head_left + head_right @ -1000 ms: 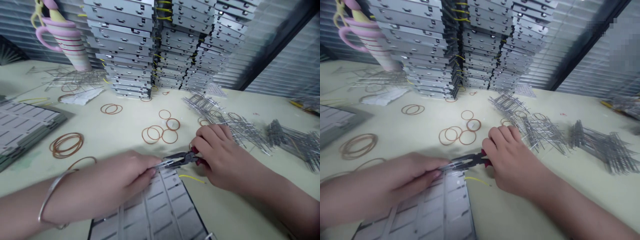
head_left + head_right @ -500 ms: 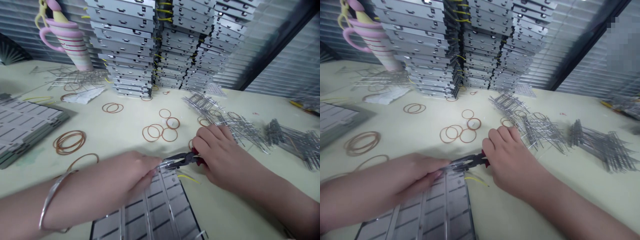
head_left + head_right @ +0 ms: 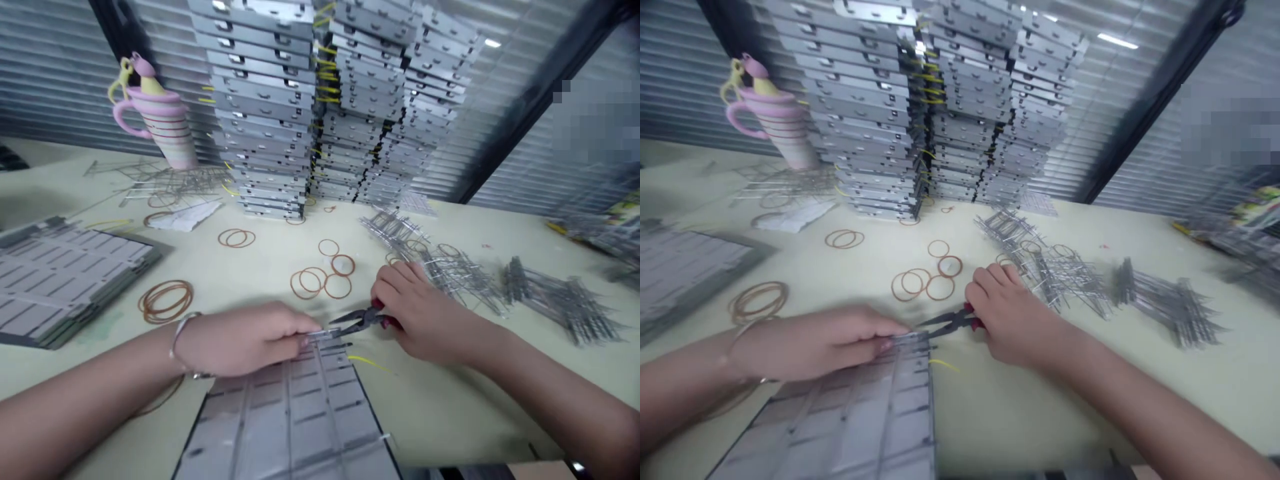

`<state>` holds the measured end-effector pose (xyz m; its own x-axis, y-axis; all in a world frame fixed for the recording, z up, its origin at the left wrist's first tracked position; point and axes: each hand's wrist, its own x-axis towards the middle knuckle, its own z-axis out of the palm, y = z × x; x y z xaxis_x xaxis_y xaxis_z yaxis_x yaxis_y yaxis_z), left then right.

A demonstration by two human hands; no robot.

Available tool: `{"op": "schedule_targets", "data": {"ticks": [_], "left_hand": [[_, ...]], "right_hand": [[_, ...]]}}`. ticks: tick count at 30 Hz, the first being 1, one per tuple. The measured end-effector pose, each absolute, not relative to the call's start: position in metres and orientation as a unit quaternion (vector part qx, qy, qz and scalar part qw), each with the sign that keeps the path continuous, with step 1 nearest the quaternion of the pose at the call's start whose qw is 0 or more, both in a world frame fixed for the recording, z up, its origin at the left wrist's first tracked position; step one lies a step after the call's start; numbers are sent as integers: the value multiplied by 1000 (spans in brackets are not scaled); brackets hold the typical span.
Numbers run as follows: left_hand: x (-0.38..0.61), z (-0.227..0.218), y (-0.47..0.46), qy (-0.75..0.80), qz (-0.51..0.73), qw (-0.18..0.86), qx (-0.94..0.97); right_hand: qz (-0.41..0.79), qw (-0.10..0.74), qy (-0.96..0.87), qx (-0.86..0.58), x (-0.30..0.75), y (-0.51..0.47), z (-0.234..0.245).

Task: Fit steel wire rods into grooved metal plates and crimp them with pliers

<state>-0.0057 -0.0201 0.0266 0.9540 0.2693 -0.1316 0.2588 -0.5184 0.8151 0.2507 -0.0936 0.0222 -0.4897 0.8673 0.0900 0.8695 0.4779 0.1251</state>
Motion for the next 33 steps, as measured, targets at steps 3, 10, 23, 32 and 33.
{"op": "schedule_targets", "data": {"ticks": [3, 10, 23, 32, 33], "left_hand": [[-10, 27, -5, 140, -85, 499, 851], [-12, 27, 2, 39, -174, 578, 796], [-15, 31, 6, 55, -183, 650, 735], [-14, 29, 7, 70, -211, 658, 719], [-14, 29, 7, 66, -212, 652, 725]], "right_hand": [[-114, 5, -900, -420, 255, -75, 40], [-154, -82, -967, -185, 226, -39, 73], [-174, -205, -958, -103, 175, -35, 101], [-94, -206, -957, -180, 178, -43, 105], [-112, -207, -955, -179, 177, -44, 103]]}}
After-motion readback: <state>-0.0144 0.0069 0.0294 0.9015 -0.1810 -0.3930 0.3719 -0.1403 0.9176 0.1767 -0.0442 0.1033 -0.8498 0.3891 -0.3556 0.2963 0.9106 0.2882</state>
